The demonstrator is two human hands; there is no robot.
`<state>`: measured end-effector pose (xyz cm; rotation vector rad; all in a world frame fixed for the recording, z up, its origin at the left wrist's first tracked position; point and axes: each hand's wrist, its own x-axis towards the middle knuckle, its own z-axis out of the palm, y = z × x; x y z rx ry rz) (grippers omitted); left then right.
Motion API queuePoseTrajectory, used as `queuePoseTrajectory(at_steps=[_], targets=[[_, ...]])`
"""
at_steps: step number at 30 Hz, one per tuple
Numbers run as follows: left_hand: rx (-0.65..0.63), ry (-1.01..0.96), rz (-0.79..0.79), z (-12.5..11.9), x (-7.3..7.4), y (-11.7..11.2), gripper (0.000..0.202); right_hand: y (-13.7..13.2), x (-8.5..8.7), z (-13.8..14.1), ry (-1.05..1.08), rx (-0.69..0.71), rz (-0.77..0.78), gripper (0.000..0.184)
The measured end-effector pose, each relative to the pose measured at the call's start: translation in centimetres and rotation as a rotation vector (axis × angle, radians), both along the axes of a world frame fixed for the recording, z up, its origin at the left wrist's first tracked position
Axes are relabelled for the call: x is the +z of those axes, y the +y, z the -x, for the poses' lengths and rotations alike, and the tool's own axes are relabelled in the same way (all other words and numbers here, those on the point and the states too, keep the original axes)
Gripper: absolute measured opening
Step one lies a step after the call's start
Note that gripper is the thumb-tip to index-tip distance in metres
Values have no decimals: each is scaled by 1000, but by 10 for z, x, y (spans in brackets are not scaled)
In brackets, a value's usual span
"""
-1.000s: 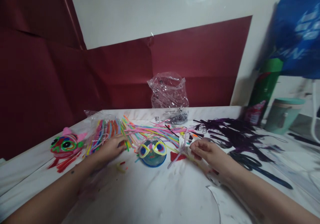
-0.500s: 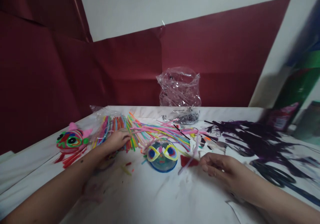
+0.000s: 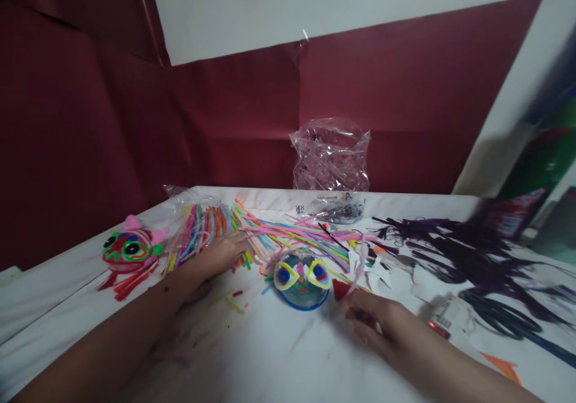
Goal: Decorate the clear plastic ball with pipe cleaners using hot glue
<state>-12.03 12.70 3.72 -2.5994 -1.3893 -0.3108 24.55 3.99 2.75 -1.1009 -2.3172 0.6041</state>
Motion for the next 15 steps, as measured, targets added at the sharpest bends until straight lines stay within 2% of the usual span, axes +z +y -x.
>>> queuePoseTrajectory(at_steps=[4,7,12,15], targets=[[34,-164,-51,5,-2,2,21,1,-9,10,-17,3,-71,24],[138,-360,-144,18,2,4,23,1,-16,14,-59,-8,-158,38],[355,-672,-283,56,33,5,25,4,-24,19,-145,11,-232,50],[392,-765,-293,74,53,1,26,5,-24,26,-124,-18,-289,51]])
